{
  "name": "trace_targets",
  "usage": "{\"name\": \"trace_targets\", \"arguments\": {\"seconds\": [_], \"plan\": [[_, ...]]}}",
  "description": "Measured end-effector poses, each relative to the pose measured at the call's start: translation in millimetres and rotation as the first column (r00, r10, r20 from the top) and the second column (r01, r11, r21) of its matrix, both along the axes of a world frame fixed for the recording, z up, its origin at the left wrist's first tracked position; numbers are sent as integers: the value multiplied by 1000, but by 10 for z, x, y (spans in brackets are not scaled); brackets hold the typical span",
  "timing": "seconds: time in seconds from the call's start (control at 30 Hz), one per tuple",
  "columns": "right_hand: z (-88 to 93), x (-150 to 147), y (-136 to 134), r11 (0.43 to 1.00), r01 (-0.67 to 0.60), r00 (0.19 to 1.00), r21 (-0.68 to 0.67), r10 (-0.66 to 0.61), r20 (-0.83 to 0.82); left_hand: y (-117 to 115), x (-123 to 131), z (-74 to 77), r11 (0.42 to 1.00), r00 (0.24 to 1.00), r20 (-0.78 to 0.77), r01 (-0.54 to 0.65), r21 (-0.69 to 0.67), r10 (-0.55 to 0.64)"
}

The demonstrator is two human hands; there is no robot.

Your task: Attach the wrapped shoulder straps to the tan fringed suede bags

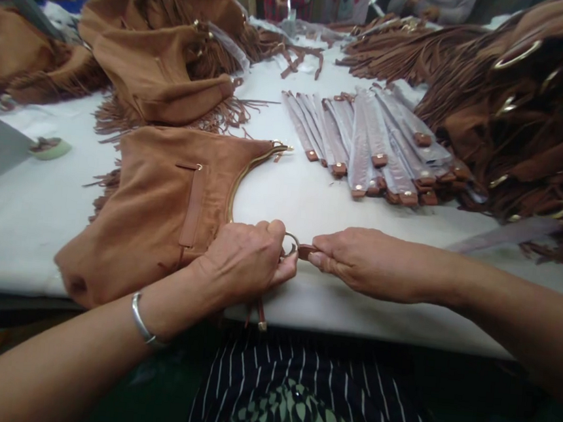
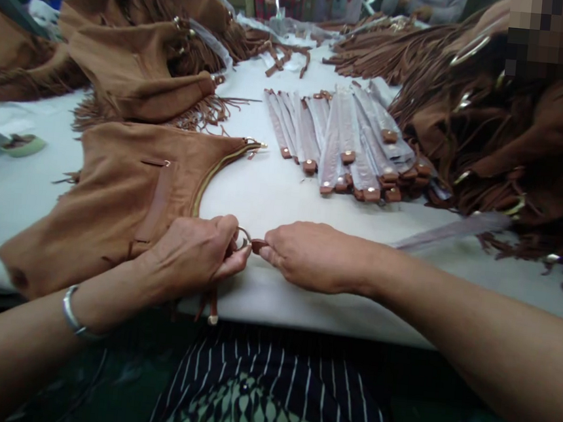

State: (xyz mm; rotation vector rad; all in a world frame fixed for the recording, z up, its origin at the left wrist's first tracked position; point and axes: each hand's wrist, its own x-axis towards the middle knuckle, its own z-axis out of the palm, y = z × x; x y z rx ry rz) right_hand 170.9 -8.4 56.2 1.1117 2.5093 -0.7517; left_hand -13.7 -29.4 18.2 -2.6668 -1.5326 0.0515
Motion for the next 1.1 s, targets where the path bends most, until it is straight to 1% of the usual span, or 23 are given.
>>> {"name": "trace_targets", "arguments": {"seconds": [0.13, 0.27, 0.43, 0.53, 0.63, 0.73, 0.87, 1.0, 1.03, 1.1], "plan": [[25, -7, -77, 995, 10, 999, 101, -15, 50, 4, 9, 1, 1000, 1000, -8, -8, -26, 7], [6, -58, -164, 980, -14, 998, 200, 0, 67, -2, 23, 7, 999, 999, -22, -24, -40, 23], [-63, -133, -283, 930, 6, 998, 368, -31, 62, -3, 25, -4, 999, 999, -35, -23, -21, 23], [-118, -149, -328, 904, 3, 999, 427, -25, 45, -7, 22, -9, 1000, 999, -37, -5, -2, 5], [-155, -160, -348, 892, 19, 998, 453, -44, 45, -2, 24, -5, 1000, 999, -35, 2, -6, -2], [-167, -194, -355, 889, 64, 993, 454, -103, 63, 21, 29, 3, 1000, 999, -44, 7, -29, -8], [-166, -236, -348, 882, 123, 982, 456, -174, 72, 66, 30, 10, 996, 997, -56, 52, -67, -56], [-109, -211, -327, 883, 122, 985, 454, -165, 55, 87, 35, 33, 994, 996, -39, 83, -71, -86], [-82, -203, -327, 886, 113, 986, 450, -156, 60, 85, 40, 44, 994, 996, -32, 75, -79, -78], [-20, -203, -343, 886, 83, 987, 456, -135, 83, 74, 56, 72, 994, 1000, -16, 20, -104, -22]]}}
